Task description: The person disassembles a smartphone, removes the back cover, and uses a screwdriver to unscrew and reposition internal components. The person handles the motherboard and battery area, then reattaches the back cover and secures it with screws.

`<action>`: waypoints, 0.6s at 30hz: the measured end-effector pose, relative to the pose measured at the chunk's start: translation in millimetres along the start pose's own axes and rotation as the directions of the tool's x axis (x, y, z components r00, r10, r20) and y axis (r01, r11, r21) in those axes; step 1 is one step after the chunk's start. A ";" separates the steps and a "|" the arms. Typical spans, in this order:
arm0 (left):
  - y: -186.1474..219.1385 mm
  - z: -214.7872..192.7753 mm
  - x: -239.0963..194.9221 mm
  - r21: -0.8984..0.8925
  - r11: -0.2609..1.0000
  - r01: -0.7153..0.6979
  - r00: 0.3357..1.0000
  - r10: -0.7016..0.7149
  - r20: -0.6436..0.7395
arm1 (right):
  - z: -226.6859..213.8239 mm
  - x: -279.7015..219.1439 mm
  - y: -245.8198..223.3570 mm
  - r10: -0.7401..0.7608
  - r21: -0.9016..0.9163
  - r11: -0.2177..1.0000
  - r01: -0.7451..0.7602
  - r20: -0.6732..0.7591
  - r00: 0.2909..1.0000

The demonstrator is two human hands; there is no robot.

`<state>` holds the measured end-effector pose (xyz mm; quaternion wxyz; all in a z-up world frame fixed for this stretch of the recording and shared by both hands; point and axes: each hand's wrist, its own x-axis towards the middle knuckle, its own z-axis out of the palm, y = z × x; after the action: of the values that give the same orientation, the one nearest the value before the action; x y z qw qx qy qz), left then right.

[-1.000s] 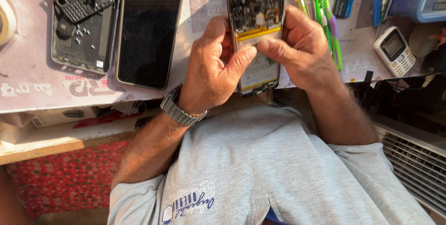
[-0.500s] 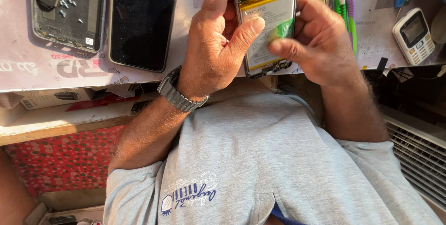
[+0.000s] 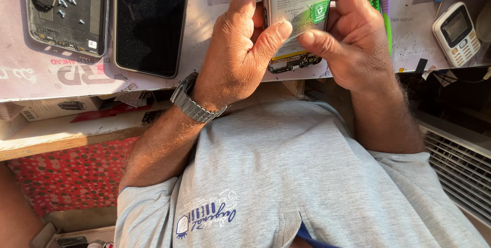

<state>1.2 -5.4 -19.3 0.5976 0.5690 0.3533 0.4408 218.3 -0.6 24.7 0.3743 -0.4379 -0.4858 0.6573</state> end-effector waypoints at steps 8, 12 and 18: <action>2.0 -0.3 0.5 0.023 0.999 -0.038 0.999 0.038 -0.017 | -11.6 -5.7 11.7 -0.071 -0.057 0.996 0.073 0.052 0.996; 8.5 0.2 3.5 0.150 0.965 0.216 0.976 -0.209 -0.060 | -9.6 -10.8 19.9 -0.014 0.039 0.999 0.014 0.006 1.000; 14.7 0.8 3.6 -0.052 0.999 -0.002 0.996 -0.003 -0.087 | -9.1 -8.9 10.6 -0.100 -0.060 0.992 0.107 0.115 0.988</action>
<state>1.4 -2.8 -4.4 0.5961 0.5334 0.3678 0.4742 229.1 -8.6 15.0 0.3656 -0.3869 -0.5493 0.6441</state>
